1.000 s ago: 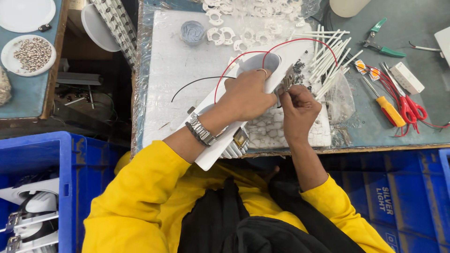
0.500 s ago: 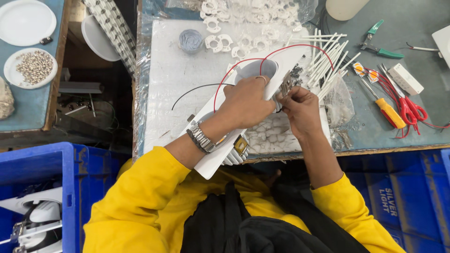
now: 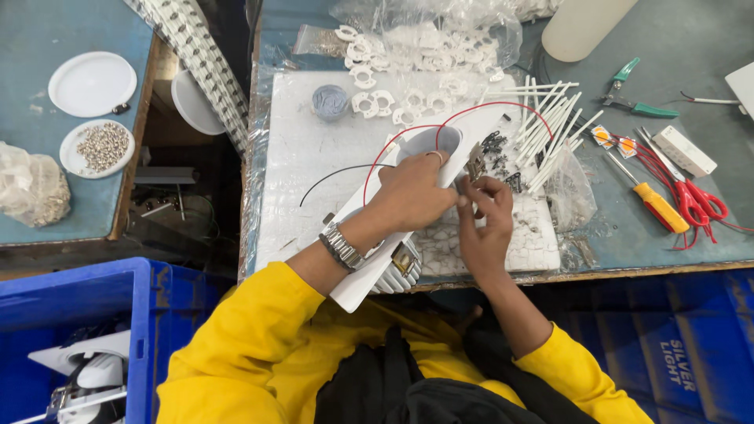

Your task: The person assembles a dual-socket light fixture by inserting internal components into the housing, securing them with a green powered screwdriver, connecting wires, and using a yellow manual screwdriver to fasten screws onto a heat sink assembly.

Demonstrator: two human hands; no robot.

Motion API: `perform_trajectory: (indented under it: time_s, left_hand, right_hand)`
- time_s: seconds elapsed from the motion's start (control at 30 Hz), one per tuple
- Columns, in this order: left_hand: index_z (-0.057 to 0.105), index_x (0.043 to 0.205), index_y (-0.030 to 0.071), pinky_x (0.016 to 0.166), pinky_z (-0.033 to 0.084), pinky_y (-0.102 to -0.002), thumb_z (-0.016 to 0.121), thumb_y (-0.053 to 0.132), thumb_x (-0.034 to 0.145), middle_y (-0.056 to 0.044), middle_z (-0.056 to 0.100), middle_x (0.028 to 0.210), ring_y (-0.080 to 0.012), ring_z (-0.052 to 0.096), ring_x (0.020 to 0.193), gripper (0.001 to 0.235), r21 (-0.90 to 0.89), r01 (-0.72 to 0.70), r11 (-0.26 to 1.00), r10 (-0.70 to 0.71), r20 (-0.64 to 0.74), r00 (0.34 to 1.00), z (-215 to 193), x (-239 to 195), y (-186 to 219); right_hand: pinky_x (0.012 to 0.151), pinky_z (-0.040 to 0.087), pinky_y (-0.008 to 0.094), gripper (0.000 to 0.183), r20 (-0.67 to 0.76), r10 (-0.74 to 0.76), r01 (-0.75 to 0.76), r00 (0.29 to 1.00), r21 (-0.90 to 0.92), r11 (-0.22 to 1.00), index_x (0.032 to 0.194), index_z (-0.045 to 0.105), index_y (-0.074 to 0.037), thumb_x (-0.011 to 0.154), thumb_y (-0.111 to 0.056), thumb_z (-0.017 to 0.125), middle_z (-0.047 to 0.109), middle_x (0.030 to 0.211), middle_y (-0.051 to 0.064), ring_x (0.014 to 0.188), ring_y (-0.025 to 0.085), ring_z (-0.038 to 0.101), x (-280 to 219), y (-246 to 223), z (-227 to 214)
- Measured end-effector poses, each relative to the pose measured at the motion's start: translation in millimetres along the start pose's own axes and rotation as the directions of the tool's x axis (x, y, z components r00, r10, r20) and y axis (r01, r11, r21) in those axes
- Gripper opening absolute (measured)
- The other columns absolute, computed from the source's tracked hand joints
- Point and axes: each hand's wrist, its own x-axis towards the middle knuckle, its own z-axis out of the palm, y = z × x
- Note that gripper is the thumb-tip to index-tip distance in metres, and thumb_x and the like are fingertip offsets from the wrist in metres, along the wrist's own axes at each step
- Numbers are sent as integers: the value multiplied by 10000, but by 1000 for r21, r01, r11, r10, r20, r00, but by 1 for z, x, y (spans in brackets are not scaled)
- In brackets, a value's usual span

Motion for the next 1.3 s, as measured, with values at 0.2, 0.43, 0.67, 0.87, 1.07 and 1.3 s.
perform_trajectory:
  time_s: [0.2, 0.43, 0.67, 0.87, 1.07, 1.3]
  left_hand:
    - [600, 1289, 28, 978, 398, -567, 667, 352, 721, -171, 682, 1228, -341, 615, 1198, 657, 23, -24, 999, 24, -3, 1000, 4, 2, -5]
    - [595, 1311, 19, 1003, 385, -562, 640, 330, 719, -172, 694, 1231, -338, 640, 1174, 670, 31, 5, 1000, -5, 1, 1000, 8, 6, -7]
    - [582, 1356, 41, 1023, 423, -484, 676, 330, 676, -177, 724, 1138, -332, 682, 1080, 744, -26, 19, 999, -19, 2, 1000, 2, 2, -5]
    - [619, 1312, 83, 956, 488, -456, 694, 343, 622, -159, 750, 1042, -325, 710, 998, 742, -48, 65, 997, -63, 36, 997, -1, 6, -7]
    - [630, 1293, 69, 971, 441, -472, 706, 342, 616, -162, 740, 1062, -321, 689, 1036, 734, -28, 19, 999, -18, 12, 1000, 2, 8, -13]
    - [632, 1279, 59, 966, 437, -495, 710, 346, 613, -166, 730, 1078, -336, 676, 1049, 729, -17, 1, 1000, -1, -1, 1000, 3, 7, -12]
  right_hand:
    - [793, 499, 388, 416, 203, -141, 174, 969, -154, 973, 1289, 719, -93, 879, -39, 762, 599, 1237, 146, 1025, 275, 579, 16, 13, -25]
    - [821, 547, 409, 427, 285, -310, 351, 907, -106, 930, 1272, 707, -111, 853, -88, 782, 595, 1249, 147, 1036, 288, 610, 24, 14, -43]
    - [776, 546, 367, 412, 293, -322, 346, 900, -33, 938, 1262, 730, -116, 859, -65, 798, 621, 1234, 142, 1044, 285, 617, 31, 28, -43]
    - [832, 547, 325, 304, 257, -193, 149, 947, 180, 972, 1181, 764, -83, 883, -25, 782, 630, 1234, 106, 1112, 230, 630, 31, 40, -37]
    - [786, 555, 261, 193, 214, -45, -32, 976, 344, 938, 1102, 755, -28, 919, 31, 753, 694, 1172, 99, 1010, 157, 665, 30, 44, -33]
    - [697, 525, 239, 97, 139, 70, -122, 988, 416, 901, 982, 697, 23, 921, 88, 736, 670, 1060, 94, 873, 109, 639, 33, 53, -10]
